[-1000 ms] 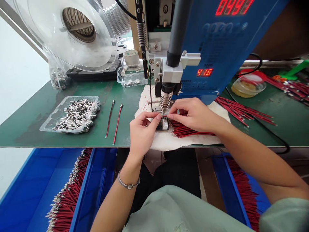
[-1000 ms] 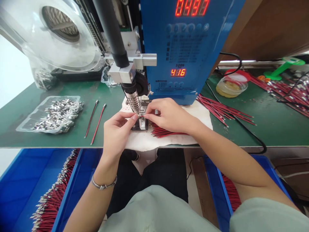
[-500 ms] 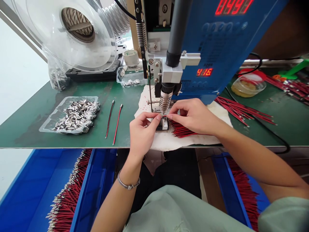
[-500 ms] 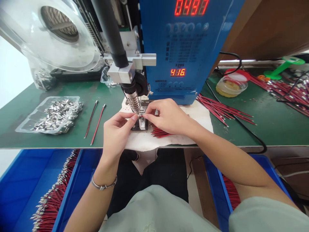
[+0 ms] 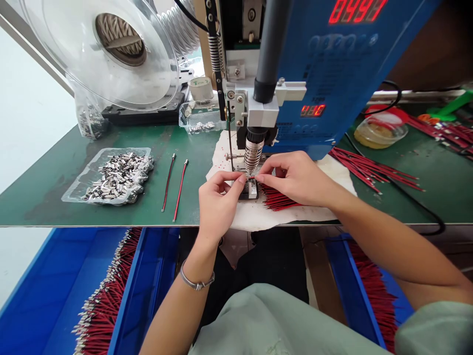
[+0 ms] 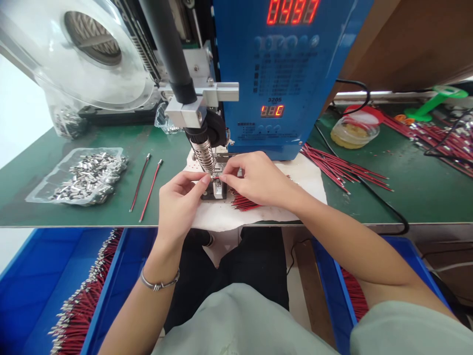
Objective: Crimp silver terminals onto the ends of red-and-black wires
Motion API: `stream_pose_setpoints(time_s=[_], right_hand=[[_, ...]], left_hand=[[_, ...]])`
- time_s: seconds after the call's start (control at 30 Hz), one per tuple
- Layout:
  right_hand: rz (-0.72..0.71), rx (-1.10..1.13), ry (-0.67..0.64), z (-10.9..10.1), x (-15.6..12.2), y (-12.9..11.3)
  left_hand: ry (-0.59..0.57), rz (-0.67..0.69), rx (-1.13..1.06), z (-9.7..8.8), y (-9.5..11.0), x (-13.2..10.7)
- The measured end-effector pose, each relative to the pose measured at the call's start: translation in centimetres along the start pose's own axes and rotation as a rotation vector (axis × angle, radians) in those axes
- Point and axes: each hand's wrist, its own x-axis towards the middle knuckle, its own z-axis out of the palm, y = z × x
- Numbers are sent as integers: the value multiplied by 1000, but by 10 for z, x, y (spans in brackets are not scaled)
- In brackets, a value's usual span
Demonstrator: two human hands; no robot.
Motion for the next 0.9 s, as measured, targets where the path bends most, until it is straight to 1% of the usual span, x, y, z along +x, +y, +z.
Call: stream_pose_setpoints(time_s=[0.27,0.9], right_hand=[[46,21,0,2,-1,3],[27,7,-2,1,-1,0]], left_hand=[[-5,-8,-5,0,-1,0],[-4,-11,4,0,0,1]])
